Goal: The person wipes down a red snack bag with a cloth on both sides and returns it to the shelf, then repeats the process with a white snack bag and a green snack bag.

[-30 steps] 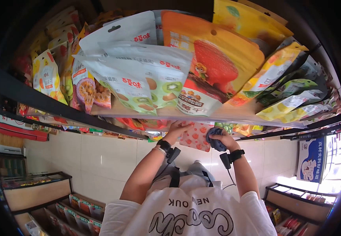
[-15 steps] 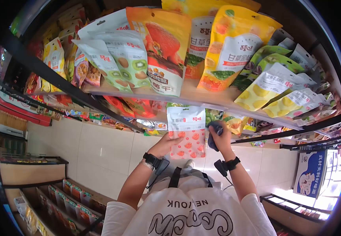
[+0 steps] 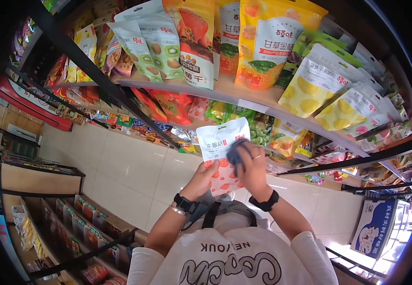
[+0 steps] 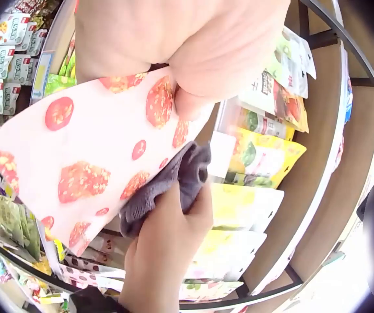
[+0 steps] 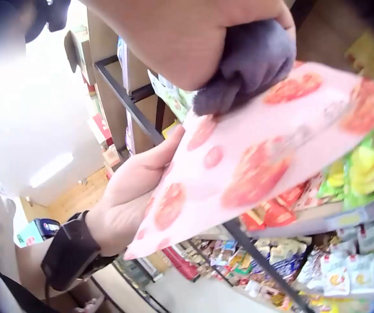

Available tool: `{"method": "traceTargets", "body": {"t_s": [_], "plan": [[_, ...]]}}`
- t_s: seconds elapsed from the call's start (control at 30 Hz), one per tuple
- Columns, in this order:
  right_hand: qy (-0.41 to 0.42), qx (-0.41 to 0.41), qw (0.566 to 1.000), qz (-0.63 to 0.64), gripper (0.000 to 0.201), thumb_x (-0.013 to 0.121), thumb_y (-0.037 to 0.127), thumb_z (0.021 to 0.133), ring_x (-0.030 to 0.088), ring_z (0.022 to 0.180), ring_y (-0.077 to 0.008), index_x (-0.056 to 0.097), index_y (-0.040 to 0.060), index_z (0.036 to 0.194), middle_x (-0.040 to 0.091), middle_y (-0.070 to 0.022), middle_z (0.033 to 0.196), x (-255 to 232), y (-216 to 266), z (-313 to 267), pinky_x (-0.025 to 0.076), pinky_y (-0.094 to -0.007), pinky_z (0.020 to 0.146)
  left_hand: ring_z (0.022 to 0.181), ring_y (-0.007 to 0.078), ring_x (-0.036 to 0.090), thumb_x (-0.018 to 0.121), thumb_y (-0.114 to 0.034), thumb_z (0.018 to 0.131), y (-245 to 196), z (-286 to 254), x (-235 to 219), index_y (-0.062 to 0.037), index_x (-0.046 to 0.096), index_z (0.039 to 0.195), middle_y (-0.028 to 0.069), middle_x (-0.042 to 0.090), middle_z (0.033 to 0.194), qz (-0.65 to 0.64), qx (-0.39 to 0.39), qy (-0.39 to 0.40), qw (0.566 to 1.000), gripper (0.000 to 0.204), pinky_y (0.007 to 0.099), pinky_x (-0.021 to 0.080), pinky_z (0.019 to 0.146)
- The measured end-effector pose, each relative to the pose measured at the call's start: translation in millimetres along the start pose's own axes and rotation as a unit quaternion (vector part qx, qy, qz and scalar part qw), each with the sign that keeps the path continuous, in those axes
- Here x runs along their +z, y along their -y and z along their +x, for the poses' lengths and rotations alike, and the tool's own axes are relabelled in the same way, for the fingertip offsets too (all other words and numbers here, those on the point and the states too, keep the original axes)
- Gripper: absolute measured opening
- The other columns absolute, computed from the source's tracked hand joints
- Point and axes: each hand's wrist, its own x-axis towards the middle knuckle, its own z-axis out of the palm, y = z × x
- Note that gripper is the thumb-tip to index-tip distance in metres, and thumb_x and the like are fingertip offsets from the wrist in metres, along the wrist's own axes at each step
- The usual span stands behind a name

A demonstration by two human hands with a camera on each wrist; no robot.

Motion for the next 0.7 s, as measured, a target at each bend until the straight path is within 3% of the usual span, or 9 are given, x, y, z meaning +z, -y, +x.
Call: {"method": "traceTargets", "body": {"t_s": [0.1,0.2,0.27,0.33,0.43,0.53,0.57,0.6,0.7], "plan": [[0.047,-0.072,0.992,0.091,0.055,0.065,0.004,0.061,0.051,0.095,-0.0359,0.057,0.0047,0.116,0.054,-0.0151,0.113,4.2,39.9,-21.1,0.044,-0.045,0.084,0.105,0.0126,0.057,0.042,-0.027,0.101,11.2,-2.1,-0.3,-0.0011,0.046,0.127,0.0061,0.057,0.118,-0.054,0.019,-0.021,0.998,0.037,0.0294,0.048,0.089],[0.031,-0.103,0.992,0.061,0.054,0.064,0.003,0.062,0.05,0.095,-0.0362,0.058,0.0053,0.115,0.053,-0.0156,0.114,4.0,14.3,-11.0,0.043,-0.045,0.084,0.106,0.0143,0.057,0.039,-0.032,0.101,6.5,-7.6,4.4,-0.0008,0.046,0.128,0.0073,0.057,0.119,-0.029,-0.002,-0.055,0.998,0.041,0.0308,0.047,0.092],[-0.036,-0.001,0.999,0.002,0.053,0.063,-0.001,0.062,0.05,0.094,-0.0374,0.059,0.0061,0.114,0.053,-0.017,0.114,-6.1,6.2,10.6,0.043,-0.045,0.083,0.105,0.0145,0.057,0.039,-0.034,0.101,-1.4,-10.6,3.5,-0.001,0.046,0.128,0.0073,0.057,0.119,-0.008,-0.025,-0.019,0.999,0.043,0.0312,0.047,0.092],[-0.038,0.02,0.999,0.019,0.052,0.063,0.0,0.062,0.051,0.095,-0.0379,0.059,0.0062,0.113,0.053,-0.0173,0.114,-7.2,18.0,14.9,0.043,-0.0455,0.083,0.104,0.0144,0.057,0.038,-0.037,0.101,-2.1,-9.4,6.2,-0.001,0.047,0.127,0.0076,0.058,0.116,-0.031,-0.021,-0.037,0.999,0.045,0.0306,0.047,0.091],[0.036,-0.066,0.988,0.133,0.051,0.062,-0.001,0.061,0.051,0.095,-0.0367,0.059,0.0038,0.111,0.053,-0.0156,0.114,3.1,50.7,-6.6,0.043,-0.0456,0.084,0.104,0.0137,0.057,0.036,-0.039,0.101,-9.4,-7.8,6.5,-0.0009,0.048,0.123,0.0077,0.058,0.113,-0.062,0.021,-0.076,0.995,0.046,0.0293,0.048,0.089],[0.01,-0.085,0.994,0.068,0.051,0.062,-0.001,0.06,0.05,0.093,-0.0366,0.059,0.0027,0.11,0.054,-0.0152,0.113,-0.4,33.3,7.2,0.043,-0.0456,0.082,0.103,0.0136,0.058,0.036,-0.04,0.101,-28.4,-15.2,12.8,-0.0013,0.049,0.122,0.0073,0.059,0.112,-0.038,0.01,-0.057,0.998,0.046,0.0292,0.049,0.089],[-0.029,-0.06,0.997,0.037,0.051,0.062,0.0,0.058,0.05,0.093,-0.0368,0.059,0.0028,0.11,0.054,-0.0155,0.112,-5.1,29.9,17.3,0.043,-0.0453,0.082,0.104,0.0144,0.058,0.035,-0.04,0.101,-26.8,-16.9,-4.2,-0.0012,0.048,0.124,0.0076,0.058,0.114,-0.013,-0.025,0.004,1.0,0.047,0.0302,0.048,0.091],[-0.051,-0.007,0.998,0.041,0.052,0.063,0.001,0.058,0.05,0.093,-0.0371,0.059,0.0029,0.109,0.054,-0.0156,0.113,-4.1,28.8,20.7,0.043,-0.0459,0.081,0.105,0.0146,0.057,0.035,-0.041,0.101,-27.7,-17.3,-2.8,-0.001,0.047,0.125,0.0077,0.058,0.115,-0.034,-0.023,0.002,0.999,0.048,0.0305,0.048,0.091],[0.011,-0.085,0.992,0.097,0.051,0.064,0.003,0.058,0.051,0.1,-0.0362,0.059,0.0034,0.108,0.054,-0.0154,0.113,8.1,49.5,7.5,0.044,-0.0443,0.084,0.11,0.0153,0.056,0.032,-0.045,0.1,-34.2,-15.2,6.9,-0.0001,0.046,0.127,0.0084,0.056,0.12,-0.071,0.015,0.008,0.997,0.054,0.0314,0.047,0.094]]}}
